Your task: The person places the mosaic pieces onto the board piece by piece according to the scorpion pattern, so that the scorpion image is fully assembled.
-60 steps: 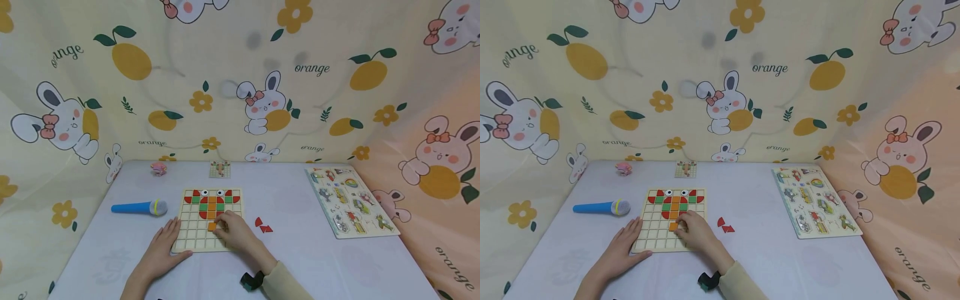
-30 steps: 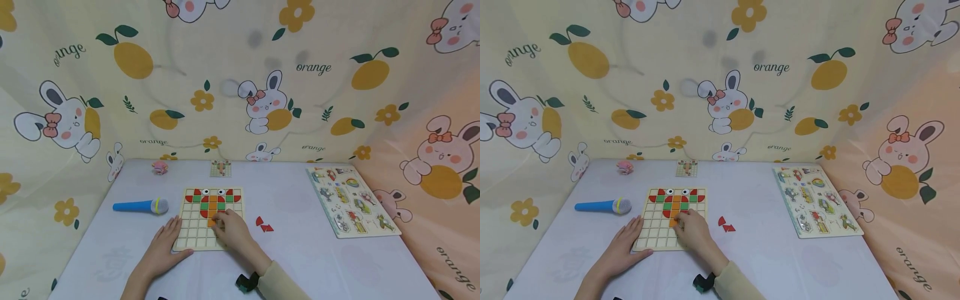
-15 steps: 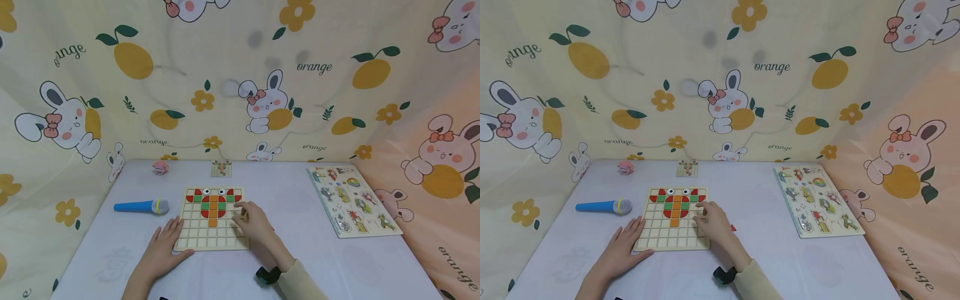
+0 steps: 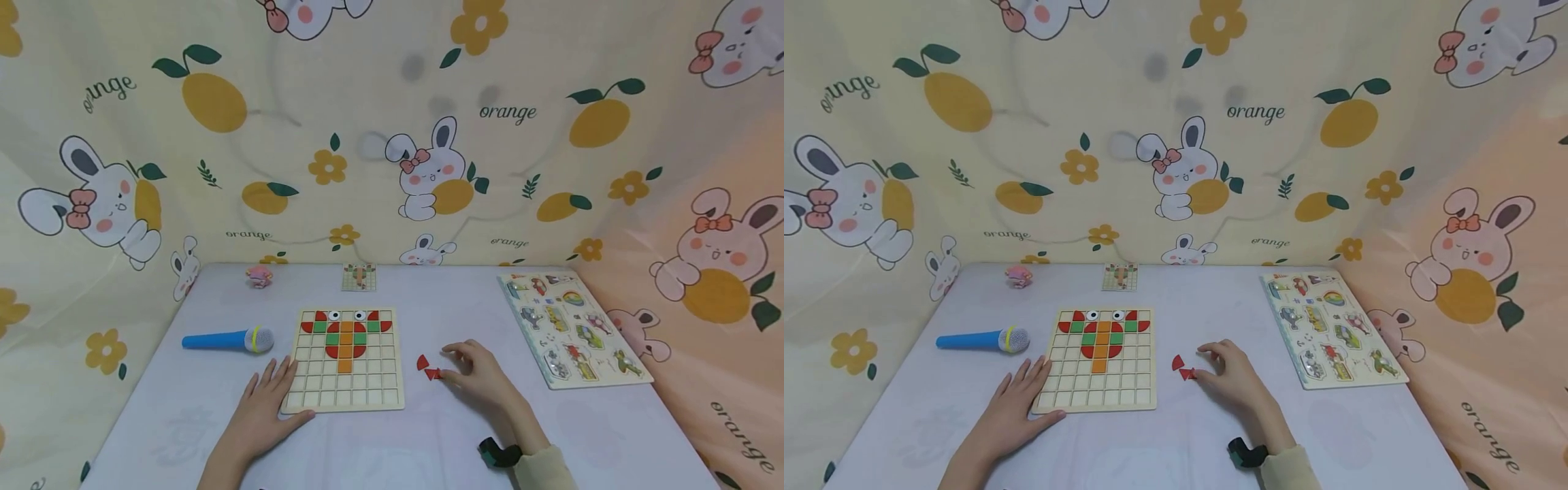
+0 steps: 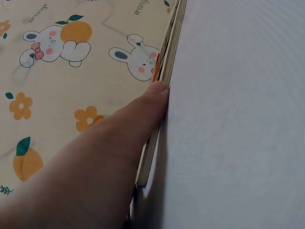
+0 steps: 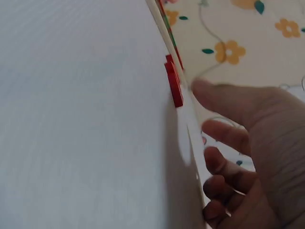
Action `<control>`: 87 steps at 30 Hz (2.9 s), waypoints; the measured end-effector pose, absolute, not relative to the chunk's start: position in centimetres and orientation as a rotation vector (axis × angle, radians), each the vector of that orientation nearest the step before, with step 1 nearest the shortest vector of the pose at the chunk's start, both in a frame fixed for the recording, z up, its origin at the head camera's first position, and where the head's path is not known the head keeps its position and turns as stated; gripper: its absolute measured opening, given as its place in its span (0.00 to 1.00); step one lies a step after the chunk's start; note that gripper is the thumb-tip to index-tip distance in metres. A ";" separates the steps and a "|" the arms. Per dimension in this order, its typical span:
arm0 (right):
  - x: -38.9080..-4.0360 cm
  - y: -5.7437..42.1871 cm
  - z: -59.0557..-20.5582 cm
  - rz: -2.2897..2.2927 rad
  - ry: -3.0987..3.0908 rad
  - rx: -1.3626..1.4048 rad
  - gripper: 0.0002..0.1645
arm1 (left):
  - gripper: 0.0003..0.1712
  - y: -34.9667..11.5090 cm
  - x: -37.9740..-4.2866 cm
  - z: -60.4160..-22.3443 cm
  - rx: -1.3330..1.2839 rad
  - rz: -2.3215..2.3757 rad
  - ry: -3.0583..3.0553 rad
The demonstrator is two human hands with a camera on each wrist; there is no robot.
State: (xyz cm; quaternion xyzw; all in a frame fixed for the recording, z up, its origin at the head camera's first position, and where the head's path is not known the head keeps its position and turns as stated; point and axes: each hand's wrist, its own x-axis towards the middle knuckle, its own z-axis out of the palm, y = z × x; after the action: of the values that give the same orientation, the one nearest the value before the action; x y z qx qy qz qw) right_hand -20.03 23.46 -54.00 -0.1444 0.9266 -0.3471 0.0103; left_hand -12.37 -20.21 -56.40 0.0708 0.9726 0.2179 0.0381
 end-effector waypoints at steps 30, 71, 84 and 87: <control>-20.0 18.7 -55.8 -0.996 3.095 -0.486 0.12 | 0.66 -20.1 -12.4 -56.5 0.205 0.706 2.963; -17.8 6.4 -54.6 -0.952 2.860 -0.863 0.11 | 0.66 -20.3 -12.5 -56.2 0.184 0.729 2.931; -17.6 5.4 -54.8 -1.007 2.904 -0.731 0.07 | 0.66 -20.4 -12.5 -56.4 0.187 0.729 2.945; -17.5 5.4 -54.8 -1.020 2.907 -0.713 0.06 | 0.66 -20.4 -12.5 -56.4 0.189 0.722 2.940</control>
State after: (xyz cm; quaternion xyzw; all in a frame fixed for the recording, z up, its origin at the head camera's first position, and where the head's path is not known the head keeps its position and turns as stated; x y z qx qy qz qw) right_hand -17.52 5.38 -54.77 -0.2254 0.9193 -0.3225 -0.0100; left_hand -12.54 -20.35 -56.36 0.0623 0.9678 0.2377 0.0542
